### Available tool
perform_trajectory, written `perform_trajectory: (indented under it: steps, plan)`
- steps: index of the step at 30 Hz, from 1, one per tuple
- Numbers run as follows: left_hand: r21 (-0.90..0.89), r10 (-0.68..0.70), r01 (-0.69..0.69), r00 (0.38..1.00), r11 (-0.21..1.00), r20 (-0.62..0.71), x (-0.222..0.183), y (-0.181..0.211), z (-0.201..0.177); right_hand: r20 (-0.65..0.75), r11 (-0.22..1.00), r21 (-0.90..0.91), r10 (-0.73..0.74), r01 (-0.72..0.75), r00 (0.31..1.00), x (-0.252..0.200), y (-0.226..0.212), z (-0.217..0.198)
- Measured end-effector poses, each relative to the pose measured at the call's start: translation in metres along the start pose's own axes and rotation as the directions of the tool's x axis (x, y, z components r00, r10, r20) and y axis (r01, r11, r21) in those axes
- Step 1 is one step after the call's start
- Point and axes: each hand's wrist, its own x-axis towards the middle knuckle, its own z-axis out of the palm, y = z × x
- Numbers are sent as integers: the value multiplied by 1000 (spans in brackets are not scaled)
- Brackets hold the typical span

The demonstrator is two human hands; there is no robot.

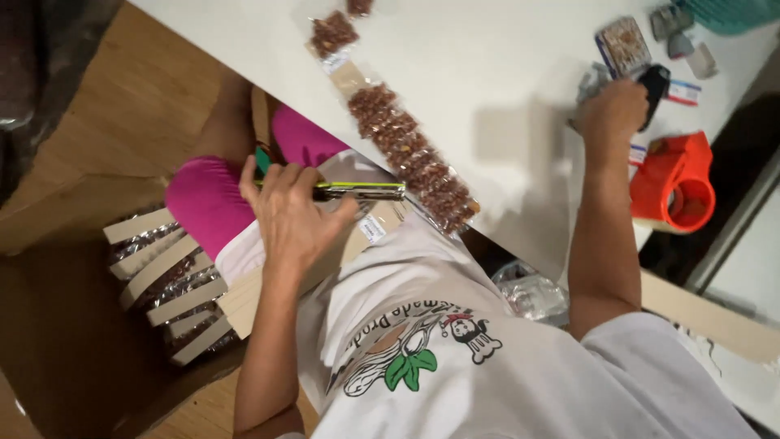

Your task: The person places small plastic bags of brown snack pieces onto a cardboard strip and seals them using a handheld green heat sealer. The person then places the completed strips into a cardboard box.

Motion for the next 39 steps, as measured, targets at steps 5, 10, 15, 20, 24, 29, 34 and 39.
perform_trajectory:
  steps: [5,10,15,20,24,29,34,39]
  plan:
    - [67,-39,45,996,997,-83,11,5,7,-177,999,-27,16,-21,984,19,10,20]
    - [143,-192,188,981,972,15,31,12,21,-648,896,51,-307,441,697,-60,-25,-55]
    - [316,-339,237,884,919,321,61,32,22,-222,91,845,-837,527,500,-196,-116,-142]
    - [255,-257,208,950,944,177,63,30,26,-401,14,732,-800,681,447,-234,-146,-156]
    - [227,-246,207,956,952,162,66,31,21,-478,37,541,-808,840,344,-229,-153,-143]
    - [184,-208,185,971,965,115,65,31,23,-331,87,468,-906,879,265,-235,-171,-160]
    - [176,-263,223,930,959,256,70,29,14,-96,193,704,-928,684,360,-207,-174,-179]
    - [-31,-182,203,926,979,331,71,33,19,144,222,936,-950,274,279,-202,-185,-168]
